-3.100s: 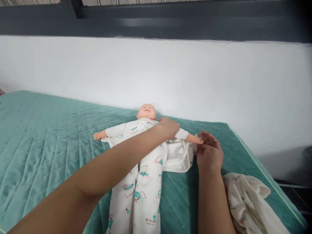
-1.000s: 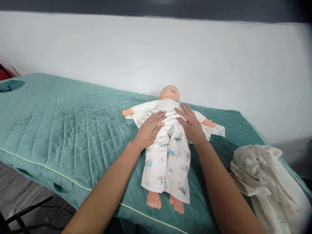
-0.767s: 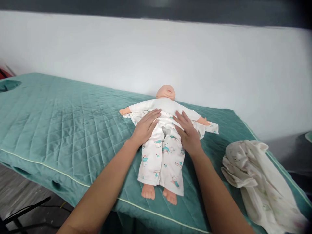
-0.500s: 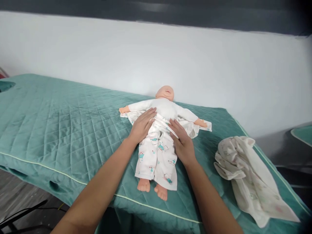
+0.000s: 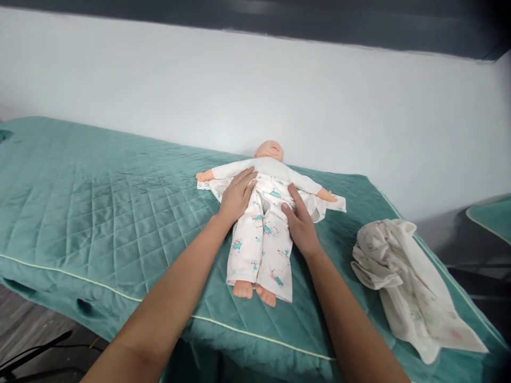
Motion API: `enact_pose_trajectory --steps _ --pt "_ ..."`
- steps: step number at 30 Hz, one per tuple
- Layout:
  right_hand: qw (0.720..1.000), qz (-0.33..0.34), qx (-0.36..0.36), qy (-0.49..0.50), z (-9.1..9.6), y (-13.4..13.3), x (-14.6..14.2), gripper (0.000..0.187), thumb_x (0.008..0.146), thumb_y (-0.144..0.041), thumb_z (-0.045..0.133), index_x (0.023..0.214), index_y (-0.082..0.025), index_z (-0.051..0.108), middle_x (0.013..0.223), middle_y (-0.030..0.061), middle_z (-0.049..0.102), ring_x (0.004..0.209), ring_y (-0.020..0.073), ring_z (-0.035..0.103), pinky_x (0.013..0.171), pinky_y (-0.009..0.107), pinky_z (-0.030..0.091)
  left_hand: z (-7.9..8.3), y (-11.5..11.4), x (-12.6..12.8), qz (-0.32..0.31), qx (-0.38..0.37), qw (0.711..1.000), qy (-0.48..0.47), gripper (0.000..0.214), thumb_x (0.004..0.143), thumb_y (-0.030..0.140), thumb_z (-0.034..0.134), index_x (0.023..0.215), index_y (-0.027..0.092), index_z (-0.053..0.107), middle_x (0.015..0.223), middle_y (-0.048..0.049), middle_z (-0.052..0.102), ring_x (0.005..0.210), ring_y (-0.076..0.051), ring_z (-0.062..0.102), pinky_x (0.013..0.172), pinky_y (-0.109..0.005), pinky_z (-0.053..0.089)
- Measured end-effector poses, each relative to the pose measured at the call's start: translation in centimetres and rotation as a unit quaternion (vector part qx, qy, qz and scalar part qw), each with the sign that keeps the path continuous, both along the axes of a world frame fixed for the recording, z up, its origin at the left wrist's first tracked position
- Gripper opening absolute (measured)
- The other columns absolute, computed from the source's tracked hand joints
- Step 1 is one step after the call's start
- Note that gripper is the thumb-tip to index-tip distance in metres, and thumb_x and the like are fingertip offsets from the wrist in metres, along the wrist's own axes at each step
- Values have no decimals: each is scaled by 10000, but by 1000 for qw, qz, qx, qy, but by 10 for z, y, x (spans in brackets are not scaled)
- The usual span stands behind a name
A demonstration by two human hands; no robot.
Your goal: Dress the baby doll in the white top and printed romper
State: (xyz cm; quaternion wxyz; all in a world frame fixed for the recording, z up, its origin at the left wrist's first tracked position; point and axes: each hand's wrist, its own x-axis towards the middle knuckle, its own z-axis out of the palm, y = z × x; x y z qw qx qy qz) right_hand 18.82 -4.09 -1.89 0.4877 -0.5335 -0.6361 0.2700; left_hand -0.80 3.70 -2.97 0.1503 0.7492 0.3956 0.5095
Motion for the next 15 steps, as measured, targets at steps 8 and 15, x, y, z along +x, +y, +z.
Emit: enact_pose_trajectory --steps 8,15 --pt "1000 1 2 -26 0 1 1 655 957 -529 514 1550 -290 370 1641 -26 278 1532 190 213 1279 402 128 2 -27 -6 -20 -46 998 -32 489 1033 449 342 1324 168 617 1511 -86 513 1463 -193 399 1241 -407 316" --pt "999 13 23 -31 -4 1 4 619 964 -510 514 1531 -284 410 1623 -15 319 1515 189 264 1277 419 141 -5 -89 -11 5 -90 995 -42 453 1027 445 359 1313 223 632 1503 -42 523 1465 -201 394 1237 -446 334"
